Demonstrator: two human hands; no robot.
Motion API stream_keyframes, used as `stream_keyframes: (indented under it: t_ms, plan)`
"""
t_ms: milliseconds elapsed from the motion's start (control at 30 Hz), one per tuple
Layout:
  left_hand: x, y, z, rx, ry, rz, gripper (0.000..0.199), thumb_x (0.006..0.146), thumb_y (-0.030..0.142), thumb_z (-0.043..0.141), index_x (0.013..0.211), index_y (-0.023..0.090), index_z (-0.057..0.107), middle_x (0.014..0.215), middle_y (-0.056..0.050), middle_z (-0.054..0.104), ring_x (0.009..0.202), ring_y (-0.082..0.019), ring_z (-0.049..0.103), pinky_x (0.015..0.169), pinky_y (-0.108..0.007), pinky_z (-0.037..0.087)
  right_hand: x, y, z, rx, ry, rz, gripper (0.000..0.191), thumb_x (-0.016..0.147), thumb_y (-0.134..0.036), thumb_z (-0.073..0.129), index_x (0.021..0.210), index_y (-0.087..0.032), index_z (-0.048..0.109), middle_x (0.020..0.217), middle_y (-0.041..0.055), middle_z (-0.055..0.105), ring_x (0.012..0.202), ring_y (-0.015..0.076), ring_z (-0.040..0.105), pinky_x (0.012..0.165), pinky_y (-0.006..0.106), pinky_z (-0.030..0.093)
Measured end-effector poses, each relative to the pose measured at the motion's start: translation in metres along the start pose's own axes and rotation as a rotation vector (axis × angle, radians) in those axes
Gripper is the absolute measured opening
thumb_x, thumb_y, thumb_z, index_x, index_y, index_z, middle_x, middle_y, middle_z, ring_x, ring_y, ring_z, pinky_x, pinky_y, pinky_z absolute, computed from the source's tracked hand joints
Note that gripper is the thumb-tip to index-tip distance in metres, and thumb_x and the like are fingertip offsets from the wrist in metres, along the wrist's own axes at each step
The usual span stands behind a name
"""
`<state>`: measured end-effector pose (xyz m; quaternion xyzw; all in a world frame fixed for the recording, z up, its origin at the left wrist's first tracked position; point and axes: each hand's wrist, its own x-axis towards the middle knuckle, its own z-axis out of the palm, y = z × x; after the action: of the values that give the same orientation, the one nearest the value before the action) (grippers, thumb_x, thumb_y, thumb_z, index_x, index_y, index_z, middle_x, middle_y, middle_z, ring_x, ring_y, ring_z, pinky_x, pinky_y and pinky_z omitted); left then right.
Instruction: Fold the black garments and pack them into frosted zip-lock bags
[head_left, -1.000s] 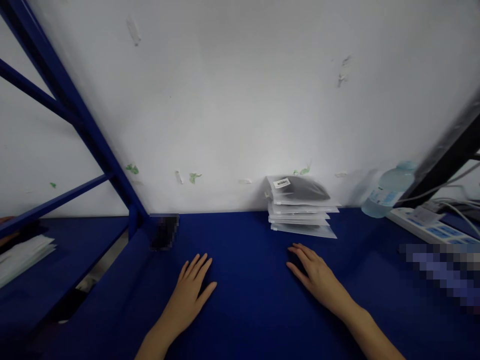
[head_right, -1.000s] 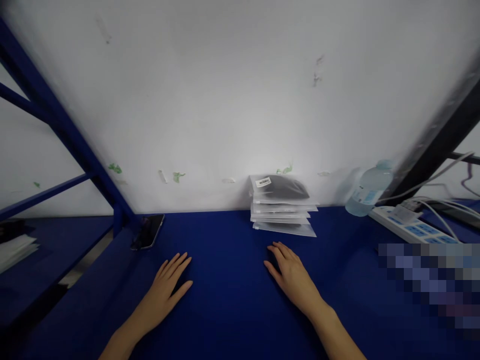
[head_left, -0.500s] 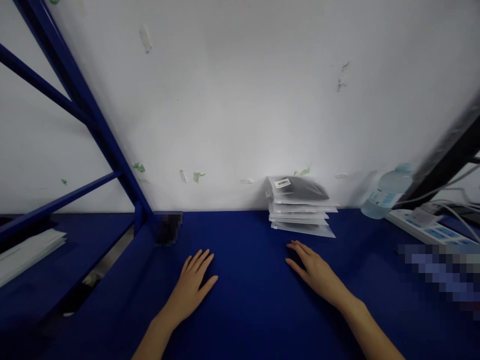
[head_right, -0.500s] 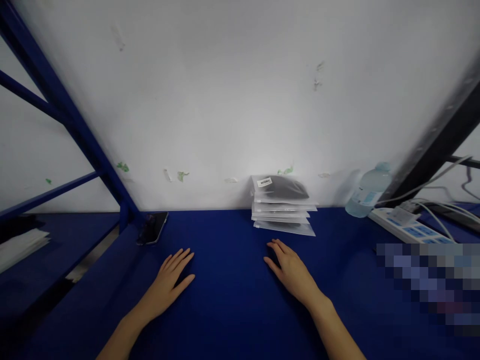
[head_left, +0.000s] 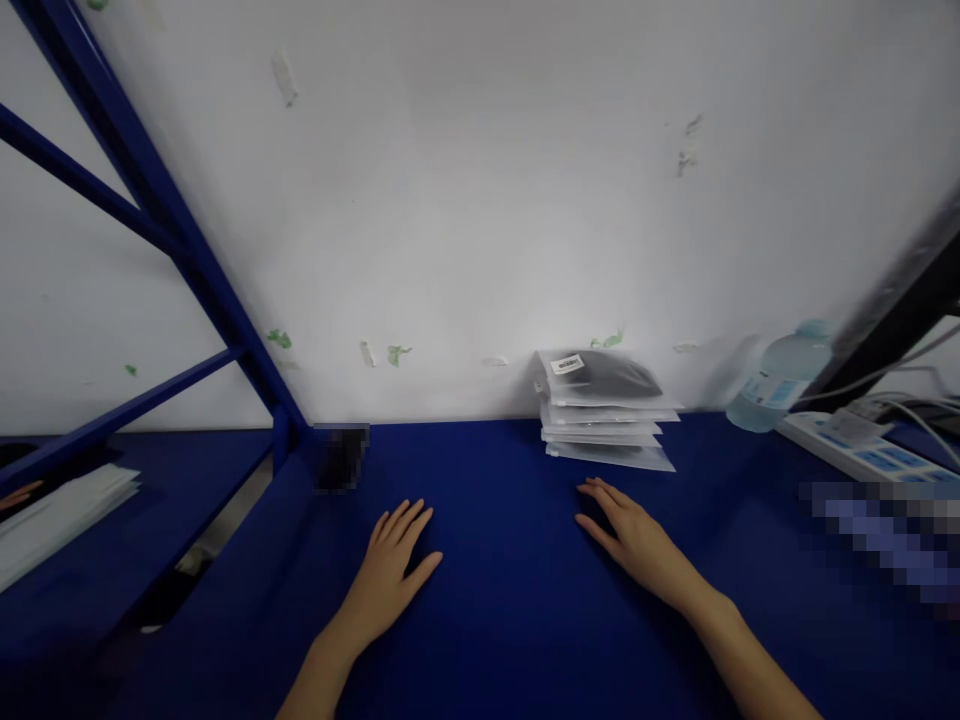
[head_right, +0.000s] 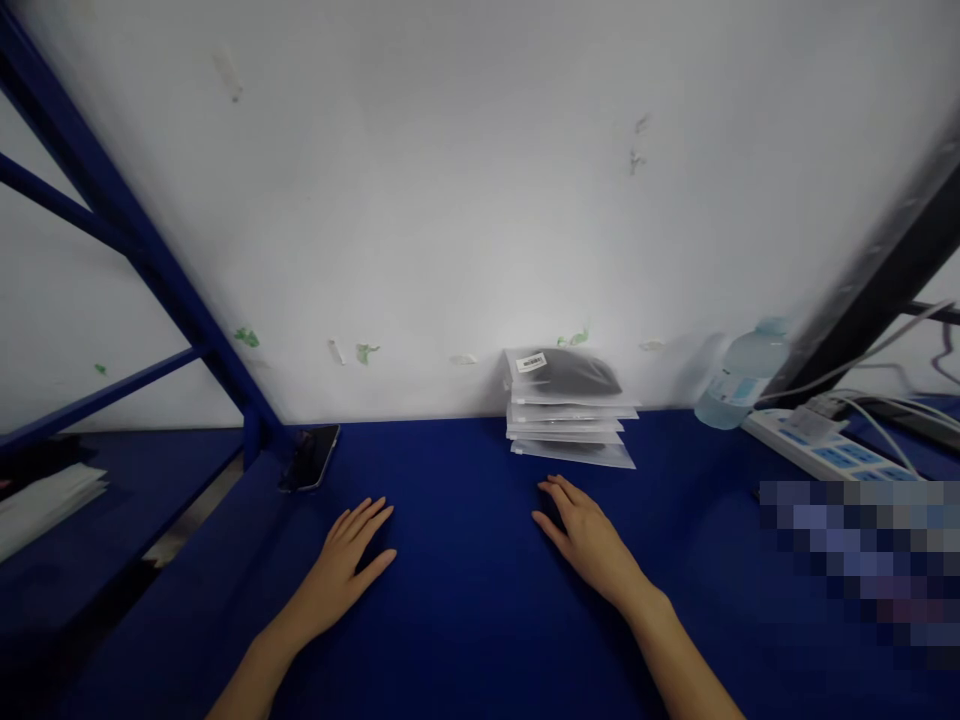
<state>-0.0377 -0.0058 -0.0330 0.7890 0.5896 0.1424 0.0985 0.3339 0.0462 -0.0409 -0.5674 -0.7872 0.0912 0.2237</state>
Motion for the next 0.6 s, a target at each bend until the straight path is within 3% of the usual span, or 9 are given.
stream_keyframes:
  t_ms: [367,600]
  plan:
    - [-0.0037,-0.0083,0.0076,0.014,0.045,0.031,0.052,0.096,0.045,0.040,0.146,0.035,0.029,0.152,0.001,0.035,0.142,-0.025,0.025,0.115,-0.055,0.023,-0.0030,-0.0016,0.0046,-0.042,0.014,-0.008,0.053,0.092,-0.050,0.039,0.130,-0.016,0.053,0.141,0.0150,0.048,0.131,0.0268,0.044,0.107,0.045,0.039]
    - [-0.0028,-0.0062,0.0018,-0.011,0.023,0.035,0.051,0.097,0.046,0.038,0.145,0.032,0.032,0.151,-0.002,0.036,0.142,-0.024,0.025,0.116,-0.053,0.020,-0.0032,-0.0038,0.0065,-0.063,0.034,-0.029,0.051,0.094,-0.047,0.037,0.128,-0.014,0.053,0.138,0.0171,0.050,0.131,0.0279,0.043,0.108,0.047,0.038]
